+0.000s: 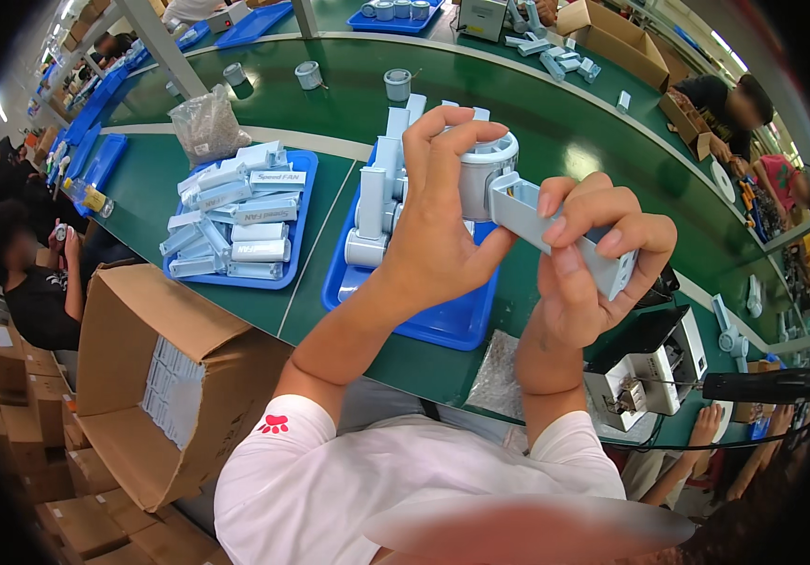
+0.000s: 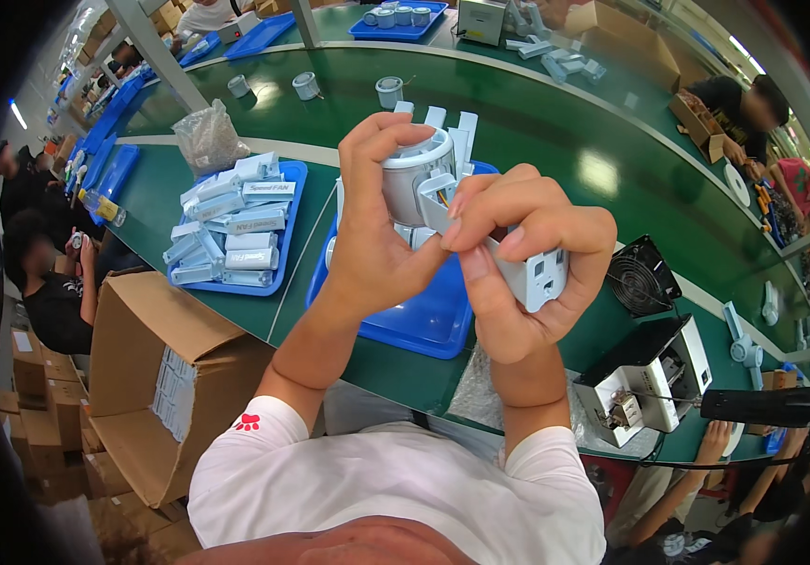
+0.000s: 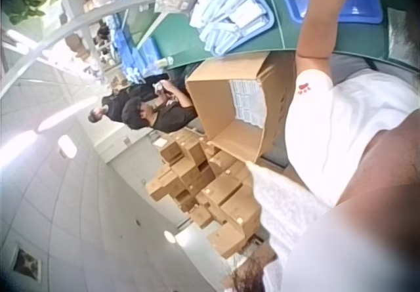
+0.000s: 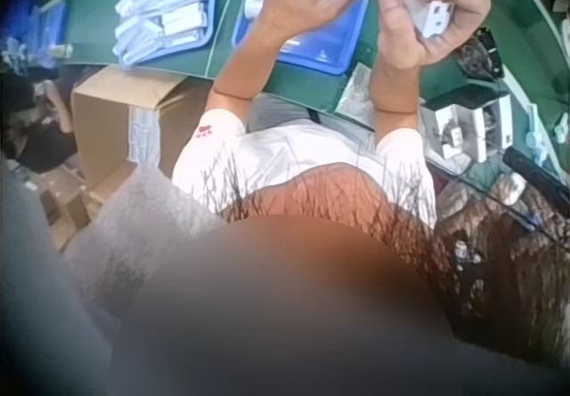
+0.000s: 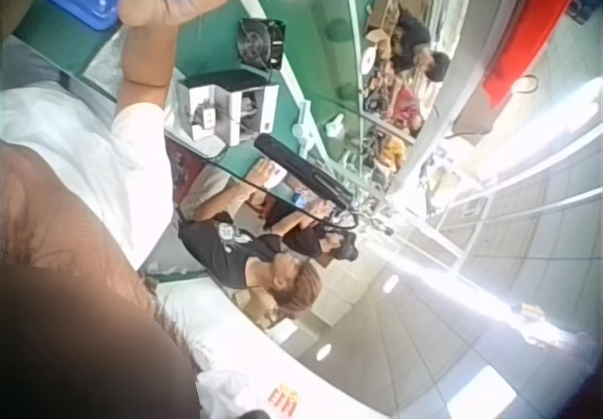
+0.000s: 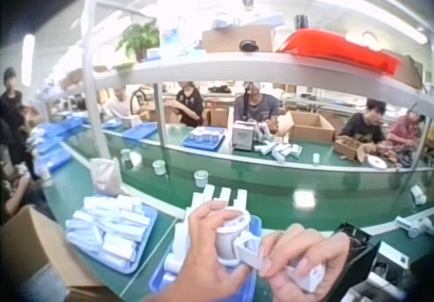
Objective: The person assembles small electronic devices by inserting a cylindrical motor component into a light blue plastic housing. They repeatedly pick up parts from blue trays, connect them, and place the finished units back into the trays or into a cardboard box.
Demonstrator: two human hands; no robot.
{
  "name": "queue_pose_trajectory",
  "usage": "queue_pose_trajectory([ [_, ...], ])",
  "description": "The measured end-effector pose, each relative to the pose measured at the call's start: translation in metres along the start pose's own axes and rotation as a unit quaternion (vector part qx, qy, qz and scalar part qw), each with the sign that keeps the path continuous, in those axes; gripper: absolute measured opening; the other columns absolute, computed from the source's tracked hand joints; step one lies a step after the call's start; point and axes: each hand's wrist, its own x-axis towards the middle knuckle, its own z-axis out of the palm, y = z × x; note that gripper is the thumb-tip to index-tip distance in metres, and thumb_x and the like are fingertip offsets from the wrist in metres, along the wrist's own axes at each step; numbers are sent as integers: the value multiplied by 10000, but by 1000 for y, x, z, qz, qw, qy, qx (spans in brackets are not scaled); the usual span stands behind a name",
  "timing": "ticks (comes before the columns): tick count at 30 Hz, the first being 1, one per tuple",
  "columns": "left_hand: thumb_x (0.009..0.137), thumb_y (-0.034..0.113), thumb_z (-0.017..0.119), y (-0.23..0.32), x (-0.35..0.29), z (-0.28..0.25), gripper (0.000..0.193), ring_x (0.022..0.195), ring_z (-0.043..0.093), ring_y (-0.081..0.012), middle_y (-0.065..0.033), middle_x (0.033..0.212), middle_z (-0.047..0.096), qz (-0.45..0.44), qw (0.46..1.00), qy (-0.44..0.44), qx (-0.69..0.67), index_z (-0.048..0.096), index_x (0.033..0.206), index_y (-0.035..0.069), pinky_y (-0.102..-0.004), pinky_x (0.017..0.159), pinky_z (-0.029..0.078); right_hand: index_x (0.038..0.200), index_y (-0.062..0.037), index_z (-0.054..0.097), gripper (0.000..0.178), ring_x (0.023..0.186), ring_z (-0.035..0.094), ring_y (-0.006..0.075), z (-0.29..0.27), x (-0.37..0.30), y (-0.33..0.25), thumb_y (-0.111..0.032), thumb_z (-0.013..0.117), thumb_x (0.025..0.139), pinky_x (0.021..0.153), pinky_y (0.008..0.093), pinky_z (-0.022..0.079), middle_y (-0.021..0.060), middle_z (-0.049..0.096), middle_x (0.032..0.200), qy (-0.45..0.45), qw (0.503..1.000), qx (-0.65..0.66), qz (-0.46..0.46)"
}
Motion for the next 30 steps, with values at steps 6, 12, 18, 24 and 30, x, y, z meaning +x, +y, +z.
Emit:
queue_pose_trajectory([
  [6, 659, -28, 773, -2, -2, 2, 705, 1239, 423, -389, -203, 1308, 370, 2, 1000, -11, -17, 530, 1306, 110, -438, 1008, 432, 1048, -97, 431, 332, 778, 565, 203, 1, 0, 2, 102, 593, 838, 799, 439, 517, 156, 633, 897, 28, 999, 22, -7],
  [12, 642, -17, 795, -7, -4, 5, 680, 1202, 454, -388, -192, 1293, 376, -14, 998, -9, -56, 575, 1269, 129, -445, 995, 437, 1052, -102, 430, 331, 771, 558, 198, 0, 0, 3, 86, 595, 836, 782, 433, 507, 150, 626, 886, 28, 999, 25, -14],
  [18, 613, 11, 826, -8, -4, 8, 656, 1195, 460, -358, -163, 1268, 404, -26, 997, 5, -75, 628, 1222, 152, -430, 997, 437, 1051, -105, 430, 331, 759, 546, 192, -3, 1, 5, 70, 590, 821, 755, 415, 501, 131, 618, 858, 44, 999, 21, -21],
  [24, 610, 39, 838, -9, -3, 5, 626, 1194, 464, -336, -149, 1253, 412, -16, 998, 11, -55, 653, 1198, 150, -413, 1001, 439, 1047, -103, 433, 330, 749, 536, 192, -3, 1, 8, 67, 595, 815, 731, 406, 500, 133, 626, 842, 32, 999, 23, -32],
  [30, 625, -40, 770, -13, -3, 2, 615, 1177, 519, -248, -129, 1294, 456, -20, 995, -6, -96, 636, 1203, 122, -367, 978, 477, 1040, -104, 445, 327, 735, 546, 201, -1, 2, 6, 67, 612, 816, 723, 403, 506, 138, 649, 819, 11, 999, 25, -35],
])
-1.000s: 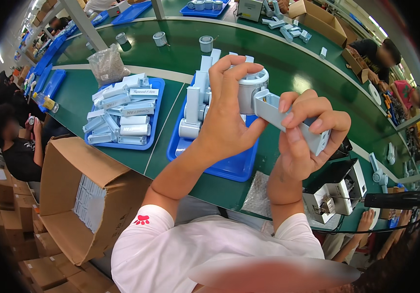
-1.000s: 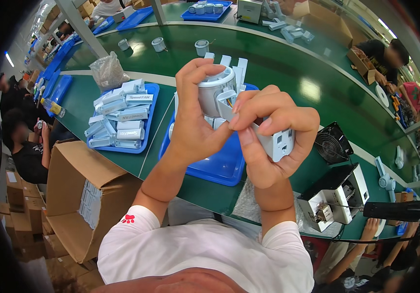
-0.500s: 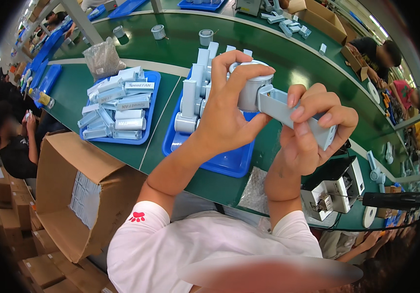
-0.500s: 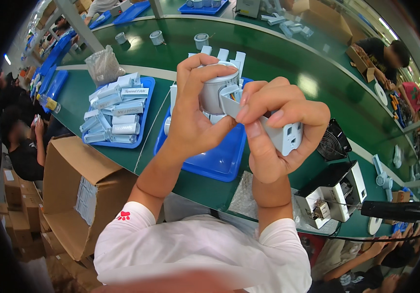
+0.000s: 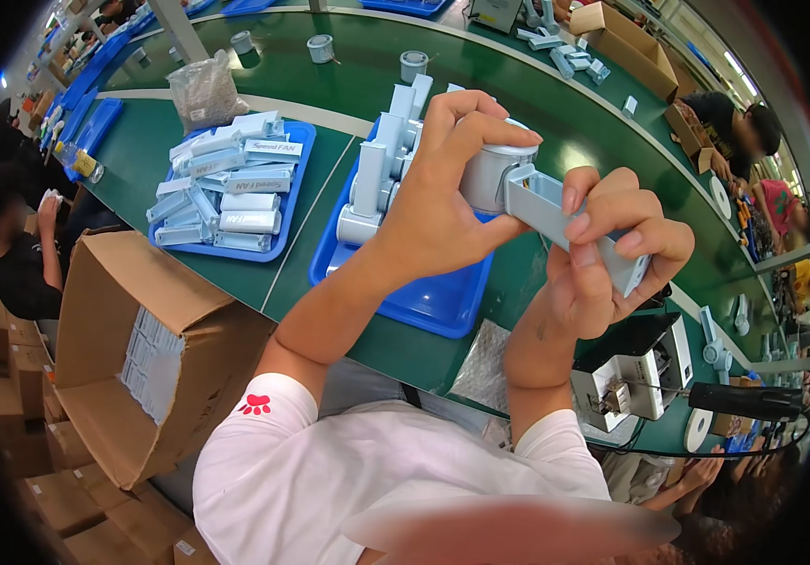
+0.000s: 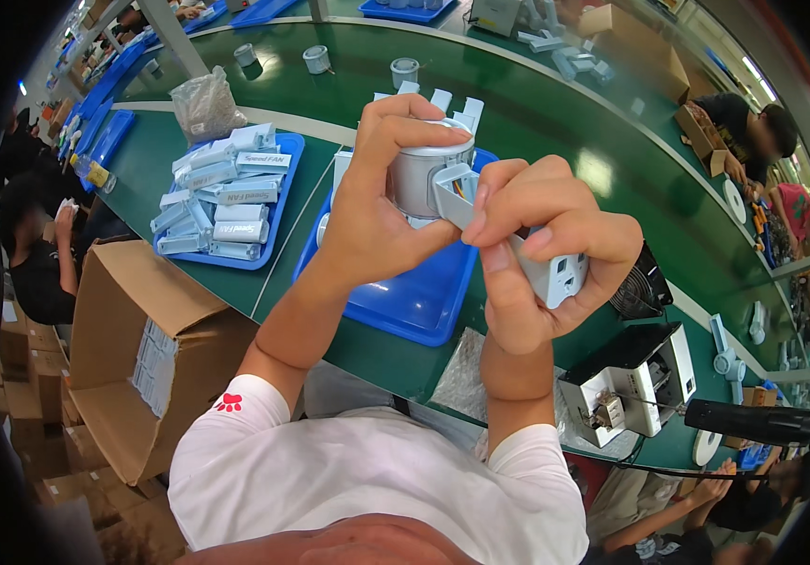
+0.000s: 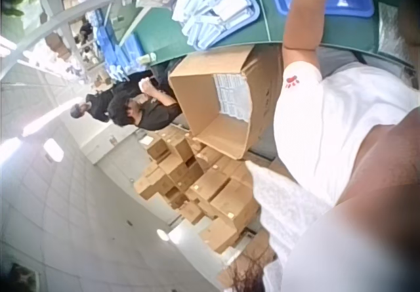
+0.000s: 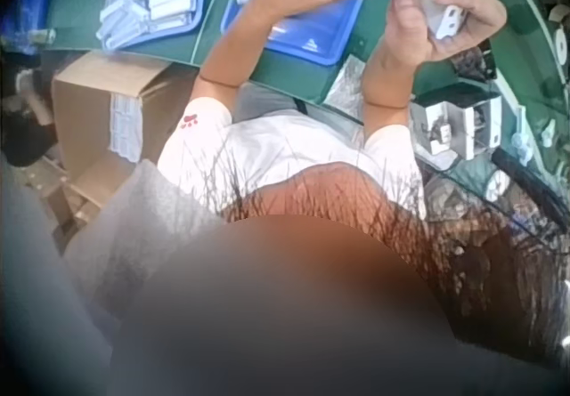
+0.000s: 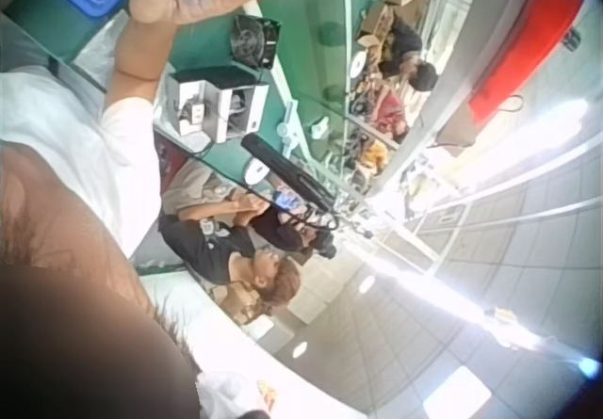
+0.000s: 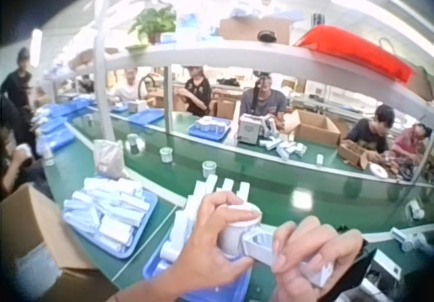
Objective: The person assembles small electronic devices by inserting a cylindrical motor component into a light blue plastic housing. They repeatedly pick up parts from blue trays, connect them, and place the finished units back into the trays or into a cardboard box.
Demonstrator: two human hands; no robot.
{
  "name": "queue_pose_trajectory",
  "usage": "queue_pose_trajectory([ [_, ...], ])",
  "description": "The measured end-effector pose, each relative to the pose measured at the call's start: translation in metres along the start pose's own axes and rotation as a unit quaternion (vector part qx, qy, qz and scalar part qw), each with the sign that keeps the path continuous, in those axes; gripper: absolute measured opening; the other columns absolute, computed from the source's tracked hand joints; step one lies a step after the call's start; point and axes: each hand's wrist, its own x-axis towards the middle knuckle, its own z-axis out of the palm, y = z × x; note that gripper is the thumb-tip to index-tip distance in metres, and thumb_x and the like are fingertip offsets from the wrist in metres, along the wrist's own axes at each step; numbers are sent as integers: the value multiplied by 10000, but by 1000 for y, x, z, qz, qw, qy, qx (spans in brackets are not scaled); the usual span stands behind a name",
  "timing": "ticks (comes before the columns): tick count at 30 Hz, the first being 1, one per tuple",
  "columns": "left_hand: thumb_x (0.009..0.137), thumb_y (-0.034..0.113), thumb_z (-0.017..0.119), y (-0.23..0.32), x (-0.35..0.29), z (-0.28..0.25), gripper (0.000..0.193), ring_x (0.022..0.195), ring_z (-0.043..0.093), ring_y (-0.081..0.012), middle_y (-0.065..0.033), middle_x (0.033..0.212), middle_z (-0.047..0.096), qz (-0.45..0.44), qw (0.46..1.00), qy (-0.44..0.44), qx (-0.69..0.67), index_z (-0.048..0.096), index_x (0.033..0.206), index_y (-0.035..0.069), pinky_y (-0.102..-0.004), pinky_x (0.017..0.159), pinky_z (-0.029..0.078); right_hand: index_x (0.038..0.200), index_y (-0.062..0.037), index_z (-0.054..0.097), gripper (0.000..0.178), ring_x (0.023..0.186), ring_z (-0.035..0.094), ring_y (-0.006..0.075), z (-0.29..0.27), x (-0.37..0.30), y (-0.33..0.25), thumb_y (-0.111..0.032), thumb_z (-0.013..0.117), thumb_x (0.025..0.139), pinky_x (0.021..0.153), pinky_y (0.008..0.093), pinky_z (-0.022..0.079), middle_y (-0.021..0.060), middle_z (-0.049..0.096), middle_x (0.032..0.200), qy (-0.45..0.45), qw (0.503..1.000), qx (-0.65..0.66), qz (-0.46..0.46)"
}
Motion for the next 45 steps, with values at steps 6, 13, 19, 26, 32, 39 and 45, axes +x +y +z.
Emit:
queue_pose_trajectory([
  [6, 621, -74, 734, -1, 0, 0, 639, 1198, 533, -243, -139, 1348, 470, -12, 1000, -13, -21, 609, 1221, 106, -359, 988, 479, 1034, -105, 452, 337, 742, 556, 203, 1, 0, -3, 87, 619, 814, 730, 410, 517, 136, 655, 818, -2, 1000, -22, 1],
  [13, 626, -4, 801, -4, 2, 9, 587, 1148, 545, -289, -141, 1285, 505, 18, 998, -1, -59, 628, 1176, 105, -390, 949, 484, 1024, -107, 456, 332, 739, 556, 204, -1, 0, -7, 84, 638, 823, 739, 420, 525, 132, 667, 823, 27, 1000, -4, 2],
  [19, 623, -15, 751, -6, -3, 11, 566, 1127, 550, -295, -151, 1231, 535, 36, 996, 38, -74, 627, 1166, 88, -377, 932, 473, 1023, -107, 459, 331, 735, 554, 211, 3, -1, -9, 76, 651, 824, 743, 414, 522, 123, 662, 797, -8, 999, -40, -2],
  [26, 672, -40, 706, -14, -30, 0, 604, 1185, 545, -242, -168, 1318, 499, 38, 997, 63, -34, 588, 1256, 60, -357, 981, 455, 1029, -94, 459, 317, 733, 557, 215, 12, -11, -1, 90, 607, 817, 766, 434, 524, 136, 650, 831, -45, 999, -3, 24],
  [32, 633, 3, 773, -6, -47, -12, 591, 1112, 562, -317, -171, 1232, 535, 23, 988, 154, -3, 605, 1193, 90, -388, 915, 481, 1035, -79, 463, 313, 736, 554, 214, 35, -21, 12, 95, 599, 813, 758, 434, 529, 146, 648, 846, -62, 997, 36, 26],
  [39, 611, 46, 846, 1, -55, -22, 616, 1136, 584, -325, -164, 1249, 561, 43, 985, 156, 55, 614, 1180, 93, -396, 916, 504, 1047, -101, 458, 318, 765, 487, 192, 40, -26, 4, 49, 581, 795, 755, 424, 454, 132, 598, 847, -92, 994, 14, 59],
  [45, 603, -2, 825, -2, -59, -22, 608, 1068, 647, -309, -153, 1178, 634, 60, 983, 173, 17, 620, 1170, 74, -381, 903, 531, 1024, -77, 468, 300, 746, 566, 212, 43, -26, 3, 85, 610, 815, 764, 438, 537, 152, 656, 837, -78, 994, 46, 53],
])
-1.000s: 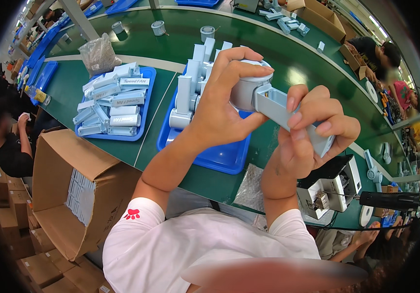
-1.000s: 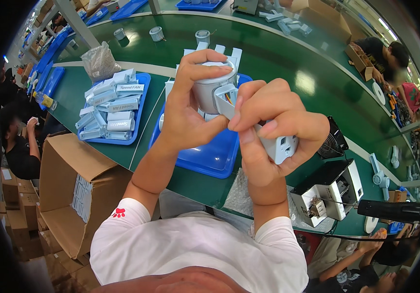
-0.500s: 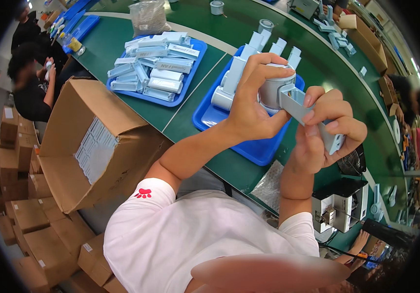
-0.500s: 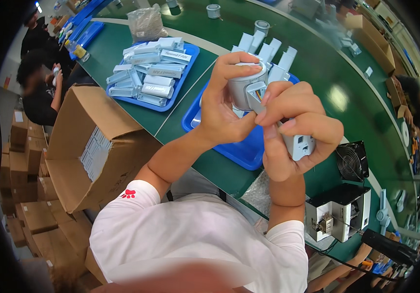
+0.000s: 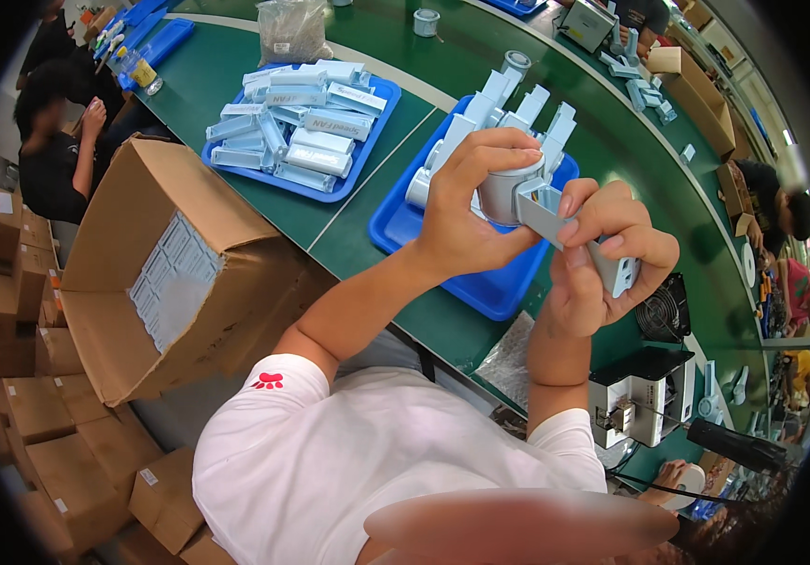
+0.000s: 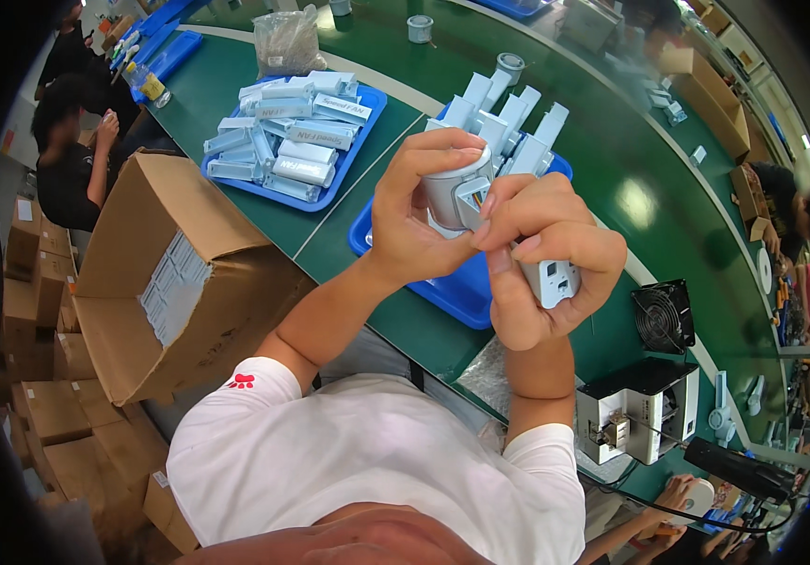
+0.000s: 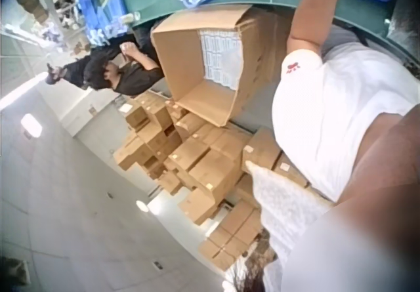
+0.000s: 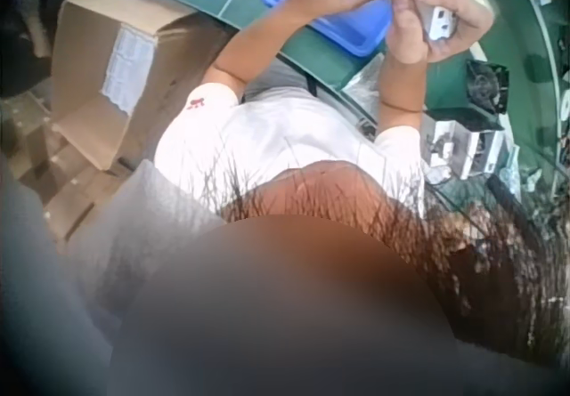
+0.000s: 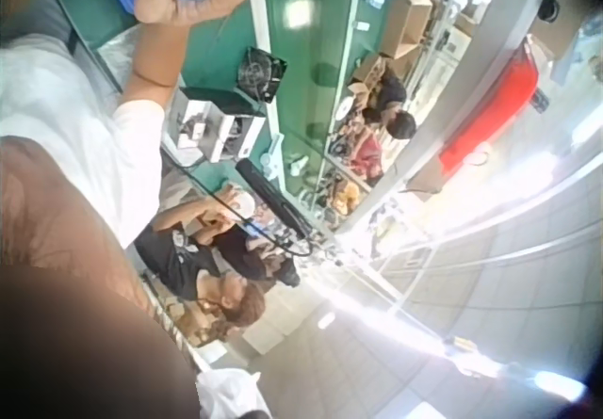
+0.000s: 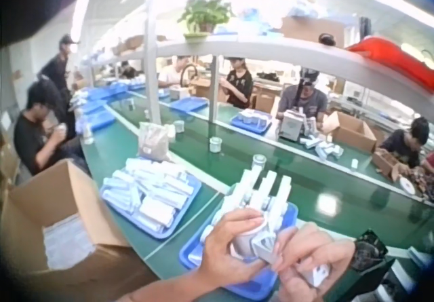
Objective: The person assembles small electronic devices by inserting a cylindrical motor component into a light blue plastic housing. They repeatedly pick up parts from blue trays, connect them, and place the finished units back into the trays or into a cardboard box.
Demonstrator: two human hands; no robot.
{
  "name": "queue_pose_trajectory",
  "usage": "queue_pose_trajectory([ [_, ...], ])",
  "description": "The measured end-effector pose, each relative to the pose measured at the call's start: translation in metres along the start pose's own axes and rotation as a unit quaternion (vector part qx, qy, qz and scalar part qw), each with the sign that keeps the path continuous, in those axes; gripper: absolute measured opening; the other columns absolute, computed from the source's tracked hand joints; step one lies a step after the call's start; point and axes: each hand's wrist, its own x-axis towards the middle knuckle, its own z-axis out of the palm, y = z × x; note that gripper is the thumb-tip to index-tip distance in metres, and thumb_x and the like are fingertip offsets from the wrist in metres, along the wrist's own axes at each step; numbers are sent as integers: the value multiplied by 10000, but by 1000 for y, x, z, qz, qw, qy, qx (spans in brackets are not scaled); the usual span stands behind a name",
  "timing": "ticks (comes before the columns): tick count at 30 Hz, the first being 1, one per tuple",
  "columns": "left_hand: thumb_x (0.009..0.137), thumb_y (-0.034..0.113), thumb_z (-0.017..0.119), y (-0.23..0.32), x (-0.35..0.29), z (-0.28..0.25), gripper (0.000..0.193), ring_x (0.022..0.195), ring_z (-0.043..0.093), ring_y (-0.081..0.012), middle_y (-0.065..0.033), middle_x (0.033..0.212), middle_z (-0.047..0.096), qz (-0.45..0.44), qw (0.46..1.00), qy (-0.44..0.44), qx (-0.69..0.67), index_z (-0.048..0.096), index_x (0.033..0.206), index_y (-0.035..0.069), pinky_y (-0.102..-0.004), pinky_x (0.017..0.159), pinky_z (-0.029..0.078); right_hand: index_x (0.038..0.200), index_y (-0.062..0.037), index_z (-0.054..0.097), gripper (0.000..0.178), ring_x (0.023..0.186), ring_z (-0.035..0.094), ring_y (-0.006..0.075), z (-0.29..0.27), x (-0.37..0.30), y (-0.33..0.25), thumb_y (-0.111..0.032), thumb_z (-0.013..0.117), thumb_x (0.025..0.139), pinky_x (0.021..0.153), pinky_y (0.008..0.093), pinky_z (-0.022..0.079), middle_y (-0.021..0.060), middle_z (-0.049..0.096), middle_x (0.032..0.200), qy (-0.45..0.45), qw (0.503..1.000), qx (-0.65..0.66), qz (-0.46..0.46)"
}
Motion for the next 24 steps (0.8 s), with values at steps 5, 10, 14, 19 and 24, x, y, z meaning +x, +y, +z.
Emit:
queue_pose_trajectory([
  [5, 608, 6, 800, 2, -1, 2, 610, 1126, 614, -322, -174, 1225, 602, 0, 1000, -1, -9, 613, 1186, 62, -395, 950, 507, 1002, -70, 473, 282, 743, 569, 220, 1, 1, -1, 94, 598, 810, 768, 439, 537, 160, 659, 830, -4, 1000, 2, -5],
  [10, 633, 144, 888, 15, -12, -7, 893, 1244, 500, -376, -210, 1387, 432, -104, 989, -98, 35, 452, 1409, 62, -443, 1030, 433, 989, -53, 488, 308, 770, 583, 238, -4, 1, 2, 113, 593, 753, 780, 441, 530, 170, 654, 834, -15, 999, 0, 33],
  [14, 701, 201, 909, 23, -41, -21, 1139, 1321, 470, -352, -200, 1508, 329, -273, 932, -237, 32, 188, 1570, 57, -399, 910, 551, 987, -23, 541, 290, 844, 601, 233, -36, -14, 25, 70, 600, 718, 841, 379, 498, 177, 645, 921, -78, 971, 61, 218],
  [19, 755, 205, 880, 24, -78, -15, 1063, 1000, 690, -347, -243, 1539, 341, -356, 869, -321, 124, 220, 1568, 26, -340, 734, 611, 964, -14, 587, 257, 942, 617, 221, -77, -47, 63, 25, 625, 713, 887, 344, 467, 142, 642, 958, -101, 899, 114, 410],
  [24, 789, 59, 809, 15, -75, -40, 431, 717, 701, -134, -119, 1304, 621, -289, 938, -160, 107, 676, 1199, 68, -249, 533, 467, 1007, 10, 649, 298, 1002, 630, 246, -98, -74, 92, 52, 629, 713, 1016, 396, 449, 142, 670, 1046, -136, 912, 75, 380],
])
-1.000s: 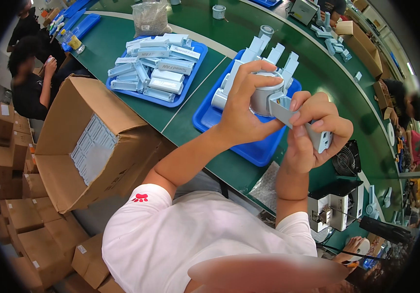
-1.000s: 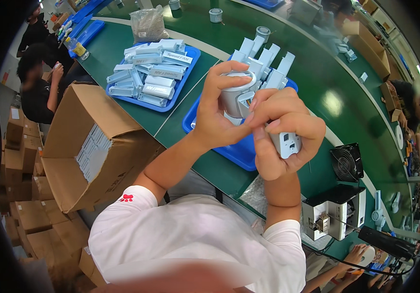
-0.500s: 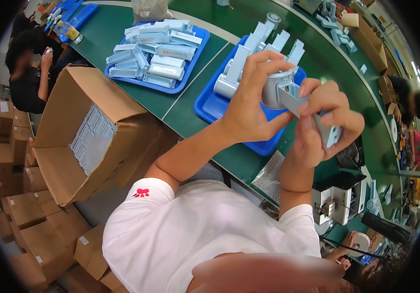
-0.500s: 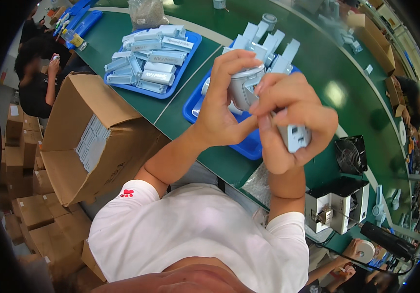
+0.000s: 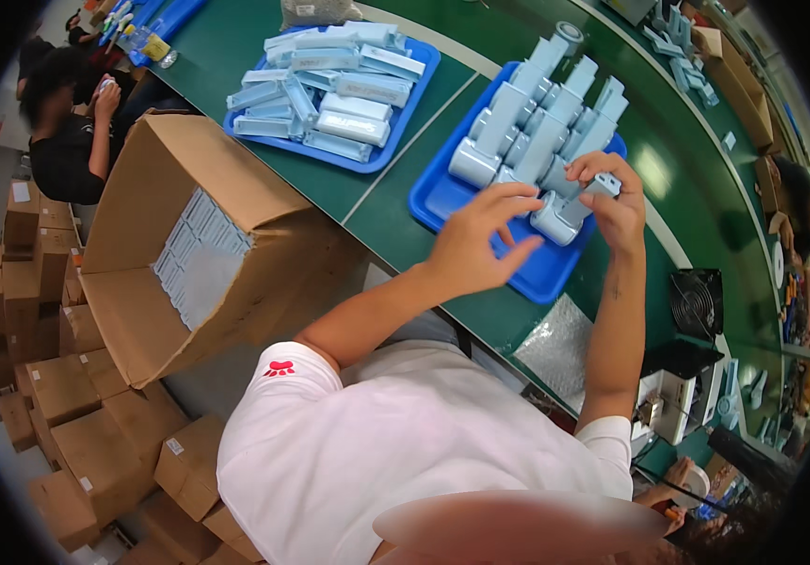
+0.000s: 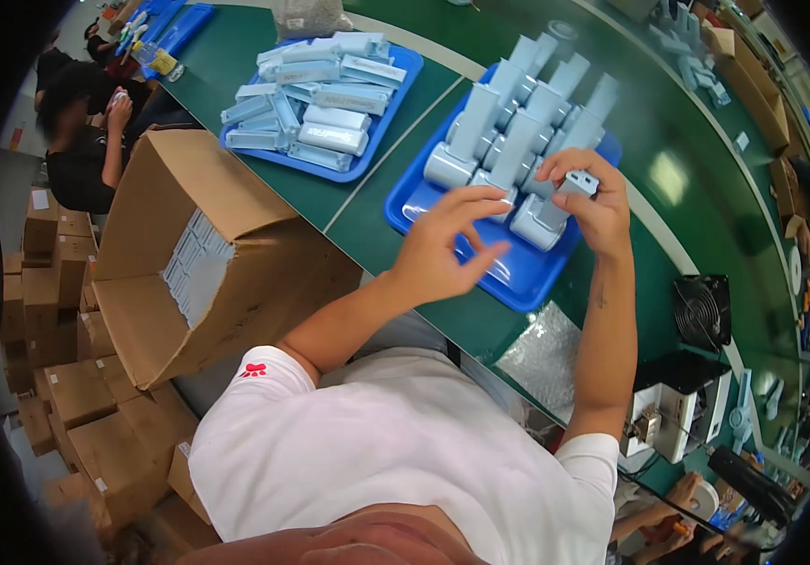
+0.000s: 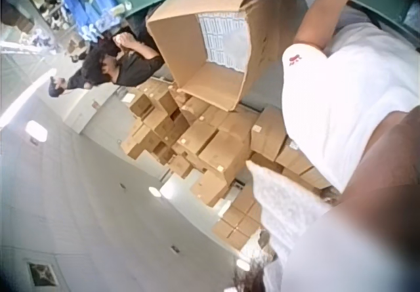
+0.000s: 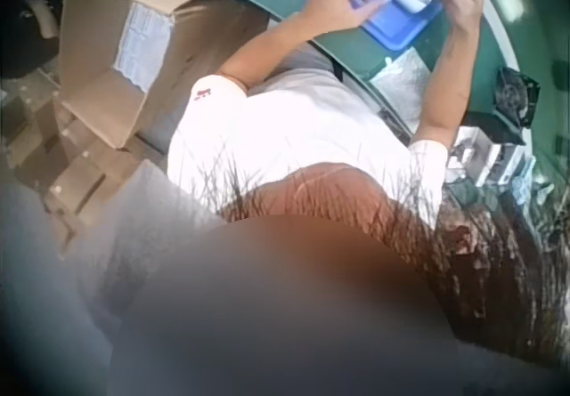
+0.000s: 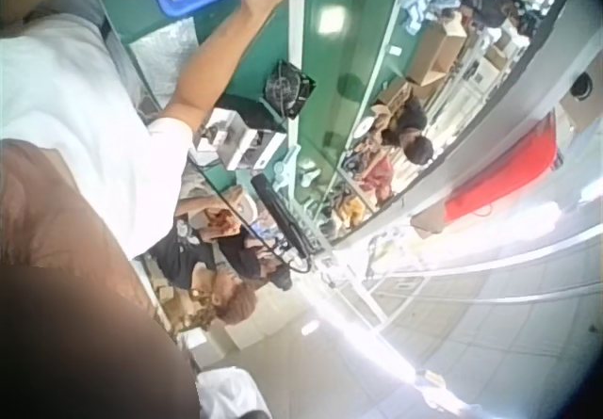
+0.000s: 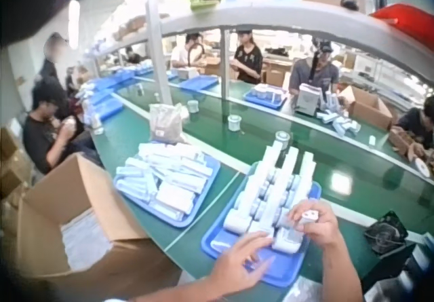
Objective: The person assembles small electronic devices by inserting a cylindrical motor component into a light blue plastic housing. They repeatedly pick up parts from blue trays, connect them, and place the finished units back into the trays or into a cardboard box.
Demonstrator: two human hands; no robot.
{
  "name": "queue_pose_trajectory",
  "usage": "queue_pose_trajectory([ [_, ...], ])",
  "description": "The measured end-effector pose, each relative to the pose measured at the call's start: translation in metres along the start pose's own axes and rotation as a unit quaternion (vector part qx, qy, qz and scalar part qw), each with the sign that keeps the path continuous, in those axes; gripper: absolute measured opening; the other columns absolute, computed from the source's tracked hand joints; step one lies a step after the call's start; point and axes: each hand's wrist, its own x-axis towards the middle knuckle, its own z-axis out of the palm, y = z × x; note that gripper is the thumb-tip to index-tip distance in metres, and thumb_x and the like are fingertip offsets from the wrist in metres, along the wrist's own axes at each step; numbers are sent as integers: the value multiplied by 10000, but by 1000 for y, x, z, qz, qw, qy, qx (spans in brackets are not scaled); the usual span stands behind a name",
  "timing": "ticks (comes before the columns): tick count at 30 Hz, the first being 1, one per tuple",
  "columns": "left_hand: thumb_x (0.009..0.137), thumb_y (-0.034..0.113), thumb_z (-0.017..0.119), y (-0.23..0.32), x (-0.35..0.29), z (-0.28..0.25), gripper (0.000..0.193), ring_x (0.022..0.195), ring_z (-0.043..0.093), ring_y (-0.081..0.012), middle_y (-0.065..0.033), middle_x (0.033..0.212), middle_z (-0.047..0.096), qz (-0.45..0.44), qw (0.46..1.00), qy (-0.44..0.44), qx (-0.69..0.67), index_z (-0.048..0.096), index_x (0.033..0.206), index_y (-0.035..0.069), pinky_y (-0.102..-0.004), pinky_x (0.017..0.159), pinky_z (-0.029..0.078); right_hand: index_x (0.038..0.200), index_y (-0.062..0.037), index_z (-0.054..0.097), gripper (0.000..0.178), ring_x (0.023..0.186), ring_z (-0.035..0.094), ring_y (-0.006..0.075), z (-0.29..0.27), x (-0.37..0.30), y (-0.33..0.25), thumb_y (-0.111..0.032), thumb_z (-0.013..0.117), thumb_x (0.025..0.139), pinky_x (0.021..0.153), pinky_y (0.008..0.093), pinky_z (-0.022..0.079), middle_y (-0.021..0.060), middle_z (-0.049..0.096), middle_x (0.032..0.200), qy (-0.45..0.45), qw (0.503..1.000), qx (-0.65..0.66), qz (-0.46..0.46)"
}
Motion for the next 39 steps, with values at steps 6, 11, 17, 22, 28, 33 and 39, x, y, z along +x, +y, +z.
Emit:
queue_pose_trajectory([
  [6, 806, -7, 756, -73, -4, -84, 229, 815, 620, -157, -65, 1016, 663, 56, 938, 240, 243, 720, 1015, 76, -271, 647, 452, 1099, 41, 681, 251, 1112, 645, 235, -34, 35, -28, 79, 626, 857, 1041, 379, 465, 133, 715, 1077, 151, 975, -144, -79],
  [11, 784, 15, 765, -98, -9, -116, 223, 943, 615, -302, -105, 1018, 650, 52, 870, 266, 412, 706, 993, 68, -390, 831, 478, 1114, 4, 681, 217, 1012, 681, 172, -140, 116, 7, 22, 605, 911, 933, 305, 518, 90, 708, 1086, 191, 936, -295, 4],
  [17, 776, 24, 774, -108, -8, -121, 237, 928, 616, -293, -84, 1013, 645, 4, 881, 248, 402, 709, 994, 90, -382, 815, 467, 1323, -155, 602, 593, 1160, 621, 369, -184, 216, 91, -64, 646, 739, 977, 419, 531, 177, 606, 1293, -7, 787, -610, 98],
  [22, 777, -24, 762, -95, 5, -129, 232, 889, 658, -299, -103, 969, 671, -47, 907, 238, 345, 698, 989, 45, -368, 777, 525, 1485, -208, 475, 882, 1281, 548, 369, -196, 256, 119, -25, 781, 678, 1083, 425, 473, 156, 533, 1408, -121, 761, -610, 181],
  [28, 787, -97, 736, -95, 1, -138, 235, 857, 666, -242, -105, 947, 663, -26, 910, 286, 297, 680, 986, 13, -320, 783, 536, 1383, -194, 574, 722, 1194, 621, 310, -193, 238, 78, -114, 844, 719, 1041, 392, 487, 126, 664, 1259, -1, 771, -627, 107],
  [33, 827, -114, 732, -77, -8, -151, 358, 951, 647, -157, -82, 1117, 604, -12, 918, 378, 122, 600, 1140, -2, -273, 857, 531, 1382, -60, 555, 651, 1148, 622, 185, -189, 194, -14, -249, 826, 821, 1003, 350, 495, 114, 670, 1255, 252, 901, -353, 22],
  [39, 818, -147, 729, 0, 28, -126, 441, 1007, 650, -183, -100, 1176, 579, 230, 917, 325, 0, 553, 1192, 8, -305, 944, 534, 1381, 18, 534, 749, 1330, 522, 398, -57, 90, -79, -490, 728, 866, 1052, 492, 481, 281, 442, 1494, 52, 989, 111, -86],
])
